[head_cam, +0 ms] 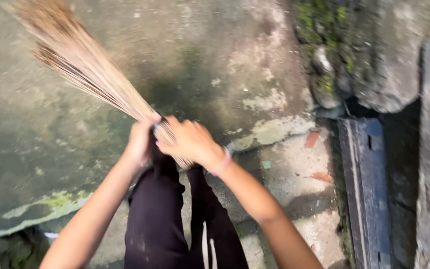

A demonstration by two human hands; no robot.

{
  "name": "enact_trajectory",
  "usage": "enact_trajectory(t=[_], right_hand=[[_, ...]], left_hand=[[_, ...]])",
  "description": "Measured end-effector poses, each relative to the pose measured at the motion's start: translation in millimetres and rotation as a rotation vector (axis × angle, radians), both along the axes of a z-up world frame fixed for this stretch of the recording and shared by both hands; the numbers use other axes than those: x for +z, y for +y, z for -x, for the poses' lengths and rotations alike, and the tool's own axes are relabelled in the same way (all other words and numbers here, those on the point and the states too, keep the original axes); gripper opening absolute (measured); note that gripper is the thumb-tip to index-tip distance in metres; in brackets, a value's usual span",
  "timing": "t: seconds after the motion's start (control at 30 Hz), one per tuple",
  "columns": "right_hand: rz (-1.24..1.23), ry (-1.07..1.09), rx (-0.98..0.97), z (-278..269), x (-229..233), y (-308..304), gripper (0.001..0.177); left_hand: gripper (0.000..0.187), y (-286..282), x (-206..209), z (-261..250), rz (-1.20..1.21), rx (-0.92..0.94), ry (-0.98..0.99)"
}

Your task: Sweeping an outdoor stone-tiled floor using a stick broom.

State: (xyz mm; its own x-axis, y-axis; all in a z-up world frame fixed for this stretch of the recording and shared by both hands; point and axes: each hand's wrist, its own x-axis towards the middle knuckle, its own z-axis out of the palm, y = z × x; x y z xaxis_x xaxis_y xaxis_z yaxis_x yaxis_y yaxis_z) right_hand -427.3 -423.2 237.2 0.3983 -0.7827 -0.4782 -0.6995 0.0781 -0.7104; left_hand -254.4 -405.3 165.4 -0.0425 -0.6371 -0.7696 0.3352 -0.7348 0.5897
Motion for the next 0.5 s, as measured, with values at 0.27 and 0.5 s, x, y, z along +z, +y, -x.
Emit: enact_trajectory(t=[0.27,0.5], right_hand=[[0.087,0.176,0.278,-174,-98,-105,0.044],[-0.040,0.200,-0.200,-19,-183,-84,0.051]], left_hand=[[0.034,-63,-125,-115,0.074,0.680,0.210],[0.037,-112,-253,14,0.202,-0.297,-0.224]])
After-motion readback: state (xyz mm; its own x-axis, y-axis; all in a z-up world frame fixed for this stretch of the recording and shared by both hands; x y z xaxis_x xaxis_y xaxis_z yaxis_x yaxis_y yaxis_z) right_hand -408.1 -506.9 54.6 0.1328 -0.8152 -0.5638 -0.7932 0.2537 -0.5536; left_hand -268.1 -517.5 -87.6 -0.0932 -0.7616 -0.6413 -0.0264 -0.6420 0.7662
